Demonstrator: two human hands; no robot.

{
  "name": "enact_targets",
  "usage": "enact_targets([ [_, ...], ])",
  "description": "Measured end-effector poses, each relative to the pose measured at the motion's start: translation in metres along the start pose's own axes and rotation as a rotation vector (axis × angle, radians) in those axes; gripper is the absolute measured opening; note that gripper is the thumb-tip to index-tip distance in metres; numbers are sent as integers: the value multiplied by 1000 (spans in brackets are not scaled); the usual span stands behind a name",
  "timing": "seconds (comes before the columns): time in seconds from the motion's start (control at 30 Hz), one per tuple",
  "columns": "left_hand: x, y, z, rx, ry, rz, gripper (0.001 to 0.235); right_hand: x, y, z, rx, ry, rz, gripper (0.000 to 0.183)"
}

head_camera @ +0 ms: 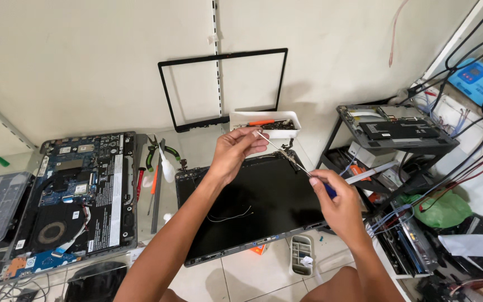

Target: The person uses a screwdriver to remove screws from a laptop screen bezel and places them in a tray. They then use pliers to remove a small metal bracket from the bezel and set it aside. The person continues to remove additional screws from the bezel.

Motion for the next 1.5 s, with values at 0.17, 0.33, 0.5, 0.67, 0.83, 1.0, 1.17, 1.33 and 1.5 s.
enact_targets([
  [0.17, 1, 2, 0, 15, 11, -27, 23, 0, 2, -1, -5, -5, 25, 14],
  [0.33, 2, 5, 3, 24, 19, -27, 22, 4, 8, -1, -35, 101, -21, 12],
  [0.5, -6, 0, -1, 60, 6, 106, 19, 2, 22, 1, -101, 246, -164, 15],
  [0.67, -9, -4, -4, 66, 43, 144, 21, 7, 34, 4, -55, 244, -101, 25],
  [0.83, 0, -6, -7, 57, 117, 114, 26, -35, 31, 8, -52, -46, 484, 25],
  [1.0, 8, -19, -1, 88, 192, 79, 35, -44, 30, 16, -215, 0, 833, 16],
  [1.17, 14, -29, 9, 186, 244, 68, 43, -72, 35, 28, -292, -63, 890, 14],
  [1.33, 20, -37, 13, 227, 301, 55, 48, -86, 49, 32, -321, -87, 860, 14],
  [1.5, 31, -20, 27, 326, 54, 641, 31, -91, 59, 41, -361, -59, 705, 15],
])
Point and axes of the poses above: each hand's wrist, its own z-axis towards the middle knuckle, its own y-axis out of the back of the hand, x = y × z, the point moved 5 cm from there along z, towards the middle knuckle, and after that the axes turned 3 degrees about -y, right-handed, at the moved point
